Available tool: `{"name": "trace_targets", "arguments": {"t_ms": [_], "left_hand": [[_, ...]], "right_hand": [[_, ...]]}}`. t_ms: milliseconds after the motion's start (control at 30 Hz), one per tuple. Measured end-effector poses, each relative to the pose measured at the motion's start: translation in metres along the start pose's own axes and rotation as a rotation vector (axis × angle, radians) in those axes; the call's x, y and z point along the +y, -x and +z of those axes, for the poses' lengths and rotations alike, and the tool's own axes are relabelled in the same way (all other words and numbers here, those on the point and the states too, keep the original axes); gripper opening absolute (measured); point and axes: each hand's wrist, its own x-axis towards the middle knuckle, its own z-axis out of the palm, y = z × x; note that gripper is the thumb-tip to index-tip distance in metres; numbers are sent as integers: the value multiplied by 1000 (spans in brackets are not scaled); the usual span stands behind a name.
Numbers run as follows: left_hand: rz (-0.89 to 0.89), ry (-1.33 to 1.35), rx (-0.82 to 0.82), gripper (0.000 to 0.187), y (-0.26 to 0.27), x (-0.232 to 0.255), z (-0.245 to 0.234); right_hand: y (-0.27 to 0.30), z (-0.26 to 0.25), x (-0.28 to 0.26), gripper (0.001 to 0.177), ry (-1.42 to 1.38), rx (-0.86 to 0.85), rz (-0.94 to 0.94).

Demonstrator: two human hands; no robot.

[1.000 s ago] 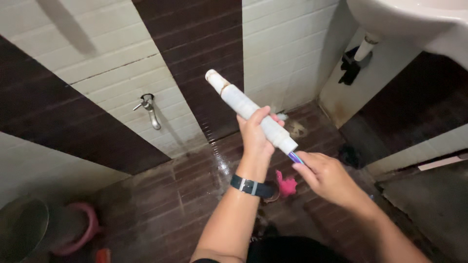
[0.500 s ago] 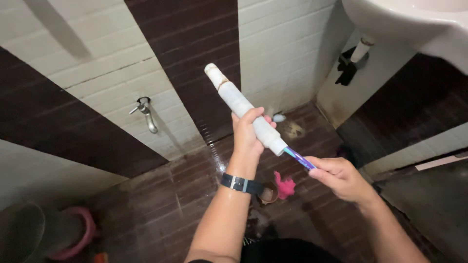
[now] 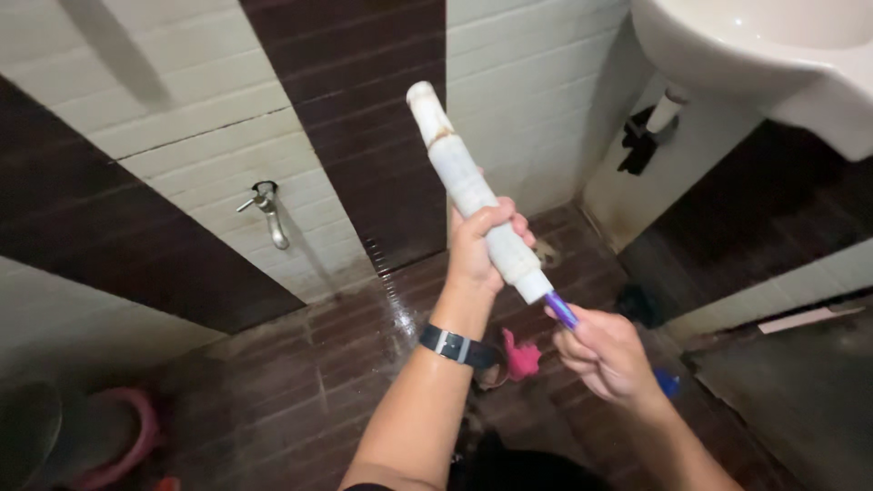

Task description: The person cleans a filter by hand and with a toothbrush under a faucet, turning the filter over and scrubbing various parts.

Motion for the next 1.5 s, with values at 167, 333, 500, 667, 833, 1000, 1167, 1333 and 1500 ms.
{"name": "trace_targets", "arguments": {"t_ms": [167, 333, 500, 667, 833, 1000, 1167, 1333, 1500], "left_hand": [[-57, -8, 8, 47, 2, -15, -1], [12, -39, 55, 57, 1, 10, 2], [-23, -136, 212, 41, -7, 11, -7], [-113, -83, 337, 34, -3, 7, -19], [-131, -8, 407, 26, -16, 18, -32], [-217, -130, 322, 26, -18, 12, -35], [-220, -53, 414, 28, -25, 30, -40], [-323, -83, 405, 32, -24, 38, -54], [-237, -102, 432, 33, -21, 46, -63]], "right_hand": [[-11, -2, 16, 20, 301, 176, -50], [-9, -7, -4, 19, 824, 148, -117], [-23, 29, -30, 38, 1571, -204, -453], [-35, 63, -34, 21, 1905, -270, -447], [-51, 68, -59, 39, 1755, -324, -254], [-62, 74, -25, 18, 2079, -306, -409], [-68, 78, -38, 23, 1801, -276, -192], [-67, 103, -21, 23, 1958, -295, -223], [-78, 110, -9, 27, 1845, -297, -303]]}}
